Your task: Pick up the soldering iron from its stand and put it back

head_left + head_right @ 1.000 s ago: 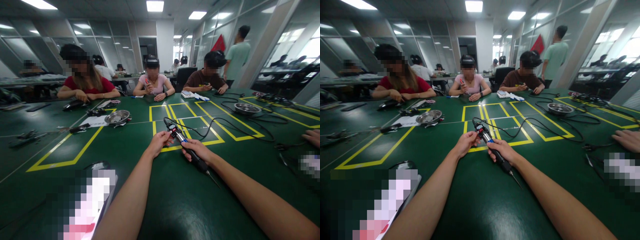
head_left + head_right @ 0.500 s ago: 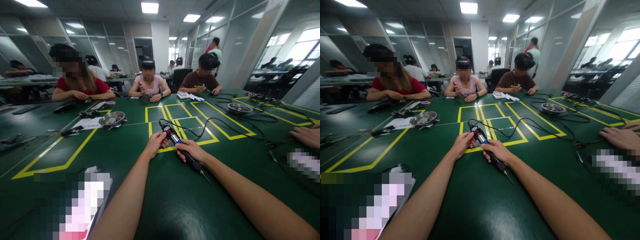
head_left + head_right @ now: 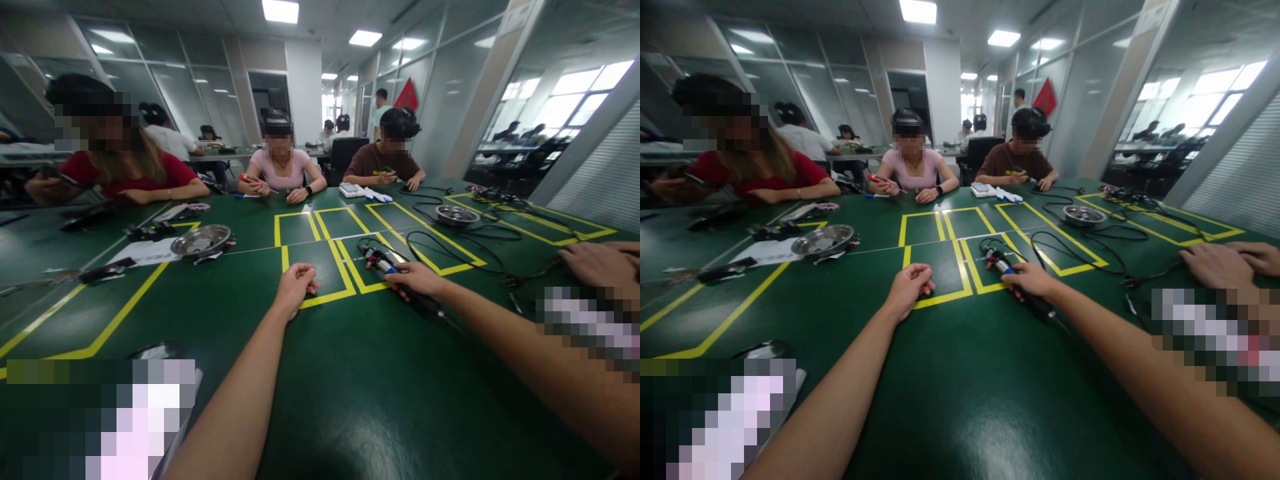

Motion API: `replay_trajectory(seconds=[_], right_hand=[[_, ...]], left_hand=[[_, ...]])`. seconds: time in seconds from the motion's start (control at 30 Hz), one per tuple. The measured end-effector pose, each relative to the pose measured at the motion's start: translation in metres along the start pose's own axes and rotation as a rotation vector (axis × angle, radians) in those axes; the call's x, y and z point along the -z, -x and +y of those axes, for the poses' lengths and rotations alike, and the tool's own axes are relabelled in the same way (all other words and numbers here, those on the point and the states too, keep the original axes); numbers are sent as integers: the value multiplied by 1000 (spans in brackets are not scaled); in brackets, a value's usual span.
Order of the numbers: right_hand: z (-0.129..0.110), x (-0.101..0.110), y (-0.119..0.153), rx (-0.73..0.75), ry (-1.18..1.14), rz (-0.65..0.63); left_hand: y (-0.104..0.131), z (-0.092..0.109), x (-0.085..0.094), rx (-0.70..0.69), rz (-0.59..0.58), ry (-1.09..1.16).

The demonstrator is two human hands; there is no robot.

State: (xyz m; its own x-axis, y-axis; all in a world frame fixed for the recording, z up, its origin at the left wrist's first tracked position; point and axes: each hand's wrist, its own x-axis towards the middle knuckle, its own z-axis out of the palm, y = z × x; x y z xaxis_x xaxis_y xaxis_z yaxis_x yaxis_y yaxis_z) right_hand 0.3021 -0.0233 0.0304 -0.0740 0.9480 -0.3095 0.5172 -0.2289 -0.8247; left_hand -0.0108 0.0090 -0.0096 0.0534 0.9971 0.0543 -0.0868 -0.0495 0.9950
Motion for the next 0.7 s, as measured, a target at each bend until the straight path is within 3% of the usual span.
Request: replay_trajectory(seconds=[0.13, 0.23, 0.43, 0.63, 0.7], right_hand=[[14, 106, -7, -215, 884, 410], [19, 142, -1, -206, 1079, 438], [27, 129, 9, -149, 1168, 360], [26, 120, 3, -141, 1151, 411], [22, 107, -3, -119, 1017, 444]], left_hand=[[0, -1, 2, -38, -78, -9], [1, 0, 3, -43, -114, -6], [3, 0, 2, -39, -116, 11], [1, 2, -1, 4, -81, 39], [1, 2, 0, 5, -93, 26]])
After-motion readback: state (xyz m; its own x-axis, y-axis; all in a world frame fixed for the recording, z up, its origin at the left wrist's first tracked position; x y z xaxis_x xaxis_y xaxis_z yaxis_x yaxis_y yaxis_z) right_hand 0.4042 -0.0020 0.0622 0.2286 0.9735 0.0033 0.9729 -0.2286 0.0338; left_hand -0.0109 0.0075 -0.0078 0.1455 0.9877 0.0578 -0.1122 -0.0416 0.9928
